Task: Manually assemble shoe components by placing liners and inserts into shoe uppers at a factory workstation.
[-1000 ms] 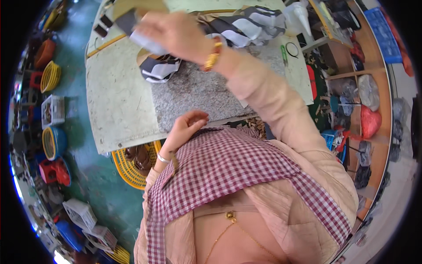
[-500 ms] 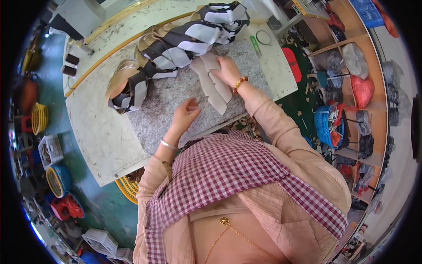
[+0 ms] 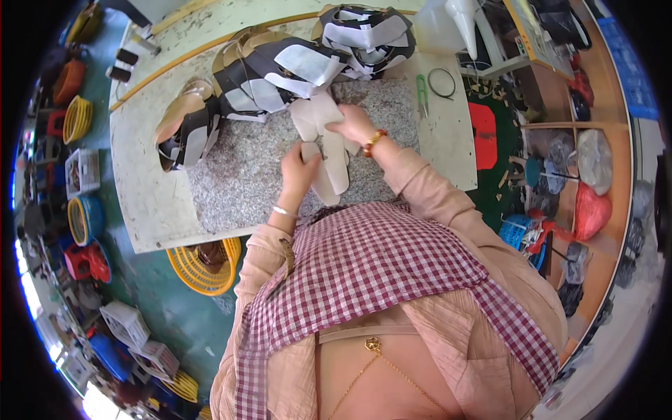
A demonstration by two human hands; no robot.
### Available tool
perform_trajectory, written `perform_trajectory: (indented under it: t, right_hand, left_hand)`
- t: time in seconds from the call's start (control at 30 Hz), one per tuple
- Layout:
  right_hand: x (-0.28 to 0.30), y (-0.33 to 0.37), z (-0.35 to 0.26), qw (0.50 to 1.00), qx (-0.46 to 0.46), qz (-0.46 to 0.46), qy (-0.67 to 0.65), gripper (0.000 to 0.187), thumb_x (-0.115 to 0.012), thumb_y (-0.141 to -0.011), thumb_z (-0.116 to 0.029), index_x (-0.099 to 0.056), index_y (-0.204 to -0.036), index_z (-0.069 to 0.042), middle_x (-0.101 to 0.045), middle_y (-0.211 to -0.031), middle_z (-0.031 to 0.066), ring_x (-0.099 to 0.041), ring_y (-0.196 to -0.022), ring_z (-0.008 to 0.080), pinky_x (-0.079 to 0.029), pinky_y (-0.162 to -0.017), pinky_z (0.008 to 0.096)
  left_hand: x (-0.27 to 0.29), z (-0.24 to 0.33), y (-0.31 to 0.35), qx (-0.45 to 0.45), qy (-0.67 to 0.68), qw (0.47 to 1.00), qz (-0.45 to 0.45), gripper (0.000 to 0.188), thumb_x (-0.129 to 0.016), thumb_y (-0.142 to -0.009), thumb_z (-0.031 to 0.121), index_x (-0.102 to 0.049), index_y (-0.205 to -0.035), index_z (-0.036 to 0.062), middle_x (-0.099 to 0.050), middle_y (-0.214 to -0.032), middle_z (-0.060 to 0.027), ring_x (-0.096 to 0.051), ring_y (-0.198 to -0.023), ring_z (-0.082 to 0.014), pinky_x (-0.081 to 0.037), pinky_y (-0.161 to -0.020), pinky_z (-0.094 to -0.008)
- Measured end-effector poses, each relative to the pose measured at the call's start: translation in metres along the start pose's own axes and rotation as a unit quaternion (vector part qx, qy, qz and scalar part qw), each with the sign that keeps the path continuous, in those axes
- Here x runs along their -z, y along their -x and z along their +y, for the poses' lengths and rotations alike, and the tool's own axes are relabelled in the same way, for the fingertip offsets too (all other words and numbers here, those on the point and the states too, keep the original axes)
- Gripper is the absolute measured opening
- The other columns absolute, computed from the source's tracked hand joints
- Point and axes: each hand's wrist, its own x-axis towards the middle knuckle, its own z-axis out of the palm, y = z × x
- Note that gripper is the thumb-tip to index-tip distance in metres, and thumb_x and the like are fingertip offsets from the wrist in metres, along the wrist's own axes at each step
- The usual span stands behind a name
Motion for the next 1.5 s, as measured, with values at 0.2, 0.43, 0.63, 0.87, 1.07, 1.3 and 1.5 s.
perform_trajectory:
  t: [0.2,0.43,0.63,0.87,1.07,1.3,1.5]
  right_hand:
    - [0.008,0.062,0.012,0.901,-0.068,-0.155,-0.399,0.045,-0.077,-0.076,-0.028,-0.062,-0.106,0.003,-0.068,-0.094,0.0162,-0.066,-0.082,0.0220,-0.054,-0.071,0.0323]
    - [-0.011,0.099,-0.001,0.882,-0.019,-0.154,-0.444,0.038,-0.071,-0.084,-0.023,-0.059,-0.110,0.002,-0.067,-0.092,0.0119,-0.063,-0.077,0.0155,-0.051,-0.068,0.0258]
    - [-0.033,0.115,-0.001,0.956,-0.028,0.052,-0.288,0.033,-0.066,-0.088,-0.024,-0.059,-0.108,0.002,-0.066,-0.089,0.0100,-0.062,-0.076,0.0142,-0.051,-0.067,0.0248]
    - [-0.027,0.152,-0.007,0.924,-0.047,0.069,-0.374,0.031,-0.064,-0.090,-0.023,-0.060,-0.106,0.004,-0.066,-0.091,0.0101,-0.062,-0.076,0.0137,-0.051,-0.067,0.0240]
    - [-0.035,0.202,-0.020,0.817,-0.065,0.144,-0.554,0.029,-0.063,-0.091,-0.021,-0.063,-0.103,0.005,-0.068,-0.090,0.0103,-0.063,-0.074,0.0151,-0.051,-0.064,0.0246]
    - [-0.054,0.242,-0.029,0.736,-0.082,0.237,-0.628,0.031,-0.062,-0.092,-0.022,-0.062,-0.107,0.005,-0.068,-0.091,0.0092,-0.063,-0.076,0.0128,-0.051,-0.066,0.0225]
    - [-0.062,0.269,-0.042,0.830,-0.093,0.201,-0.512,0.033,-0.060,-0.094,-0.025,-0.062,-0.110,0.004,-0.068,-0.093,0.0086,-0.063,-0.078,0.0125,-0.051,-0.068,0.0224]
  left_hand:
    - [0.014,-0.007,0.036,0.095,0.591,0.799,0.059,0.051,-0.070,-0.084,0.018,-0.048,-0.125,-0.0014,-0.061,-0.108,-0.0156,-0.062,-0.088,-0.0250,-0.051,-0.080,-0.0340]
    - [-0.004,0.003,0.033,0.076,0.479,0.866,0.125,0.041,-0.065,-0.091,0.017,-0.049,-0.124,0.0003,-0.061,-0.109,-0.0138,-0.062,-0.089,-0.0206,-0.051,-0.080,-0.0290]
    - [-0.013,0.032,0.044,0.090,0.551,0.828,0.050,0.041,-0.064,-0.091,0.016,-0.048,-0.126,0.0003,-0.060,-0.110,-0.0146,-0.062,-0.088,-0.0191,-0.051,-0.077,-0.0249]
    - [-0.012,0.033,0.049,-0.024,0.332,0.941,-0.060,0.034,-0.057,-0.096,0.018,-0.048,-0.123,-0.0004,-0.062,-0.107,-0.0135,-0.062,-0.089,-0.0173,-0.051,-0.074,-0.0232]
    - [0.007,0.013,0.057,-0.031,0.398,0.910,-0.107,0.032,-0.056,-0.095,0.014,-0.049,-0.123,-0.0017,-0.062,-0.106,-0.0142,-0.062,-0.085,-0.0161,-0.052,-0.071,-0.0226]
    - [0.022,0.025,0.081,0.019,0.513,0.848,-0.132,0.030,-0.056,-0.096,0.013,-0.051,-0.121,-0.0018,-0.064,-0.104,-0.0131,-0.062,-0.083,-0.0157,-0.052,-0.072,-0.0234]
    - [0.010,0.025,0.107,0.054,0.540,0.819,-0.185,0.032,-0.059,-0.094,0.013,-0.051,-0.122,-0.0020,-0.065,-0.104,-0.0130,-0.063,-0.082,-0.0165,-0.053,-0.073,-0.0245]
